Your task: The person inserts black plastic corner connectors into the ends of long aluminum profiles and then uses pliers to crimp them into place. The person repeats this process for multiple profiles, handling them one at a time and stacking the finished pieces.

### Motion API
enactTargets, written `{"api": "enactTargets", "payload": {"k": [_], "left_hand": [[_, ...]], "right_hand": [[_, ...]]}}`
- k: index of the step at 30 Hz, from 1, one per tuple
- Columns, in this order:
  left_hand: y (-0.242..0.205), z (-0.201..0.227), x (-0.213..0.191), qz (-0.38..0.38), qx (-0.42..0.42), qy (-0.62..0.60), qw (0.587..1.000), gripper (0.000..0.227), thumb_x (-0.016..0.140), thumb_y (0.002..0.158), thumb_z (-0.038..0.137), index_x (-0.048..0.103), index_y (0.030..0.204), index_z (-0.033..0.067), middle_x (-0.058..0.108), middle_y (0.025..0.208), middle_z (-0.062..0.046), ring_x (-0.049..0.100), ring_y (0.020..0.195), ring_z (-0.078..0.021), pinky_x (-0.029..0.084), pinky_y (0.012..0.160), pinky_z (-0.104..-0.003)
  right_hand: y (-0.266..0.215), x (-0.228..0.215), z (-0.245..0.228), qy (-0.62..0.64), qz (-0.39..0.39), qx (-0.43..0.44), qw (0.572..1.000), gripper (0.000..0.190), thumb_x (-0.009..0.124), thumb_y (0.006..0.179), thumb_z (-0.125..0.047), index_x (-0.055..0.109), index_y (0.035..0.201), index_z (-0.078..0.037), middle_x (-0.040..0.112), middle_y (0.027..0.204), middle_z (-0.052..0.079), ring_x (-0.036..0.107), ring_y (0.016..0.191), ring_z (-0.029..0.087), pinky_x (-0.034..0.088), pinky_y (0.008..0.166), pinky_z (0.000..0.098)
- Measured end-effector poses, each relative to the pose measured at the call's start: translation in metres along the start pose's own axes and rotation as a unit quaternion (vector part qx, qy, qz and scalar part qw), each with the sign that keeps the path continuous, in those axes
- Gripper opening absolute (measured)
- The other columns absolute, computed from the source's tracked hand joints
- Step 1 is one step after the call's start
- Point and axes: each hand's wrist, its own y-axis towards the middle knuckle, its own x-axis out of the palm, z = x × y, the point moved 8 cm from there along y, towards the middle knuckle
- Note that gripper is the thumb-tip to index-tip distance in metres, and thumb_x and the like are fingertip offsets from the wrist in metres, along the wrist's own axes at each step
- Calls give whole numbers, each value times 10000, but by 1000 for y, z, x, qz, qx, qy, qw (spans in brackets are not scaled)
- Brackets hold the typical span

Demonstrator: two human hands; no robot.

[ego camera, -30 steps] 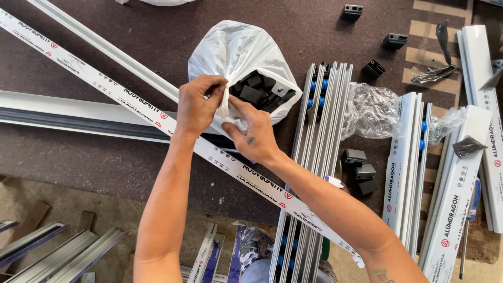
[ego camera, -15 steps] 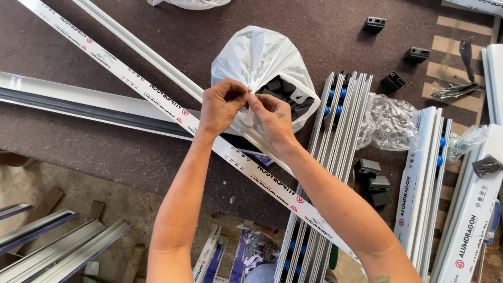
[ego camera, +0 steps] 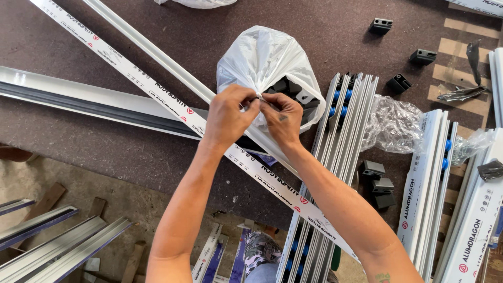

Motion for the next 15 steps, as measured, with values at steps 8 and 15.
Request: {"api": "enactTargets", "payload": {"k": [8,15], "left_hand": [[13,-14,14,-15,-66,-30,997,174,752,864,66,745,1015,-21,772,886,-136,768,769,-204,613,714,-310],[15,-32,26,-37,-154,-72,985,173,713,884,20,641,1037,-14,767,863,-114,766,760,-155,620,681,-280]], "right_hand": [[-3,0,-26,-99,21,-89,991,91,765,925,-47,785,1013,-31,785,910,55,715,795,80,590,711,231],[4,-1,-8,-32,9,-37,999,93,754,921,-19,786,1008,-21,789,905,60,717,810,73,606,737,227]]}}
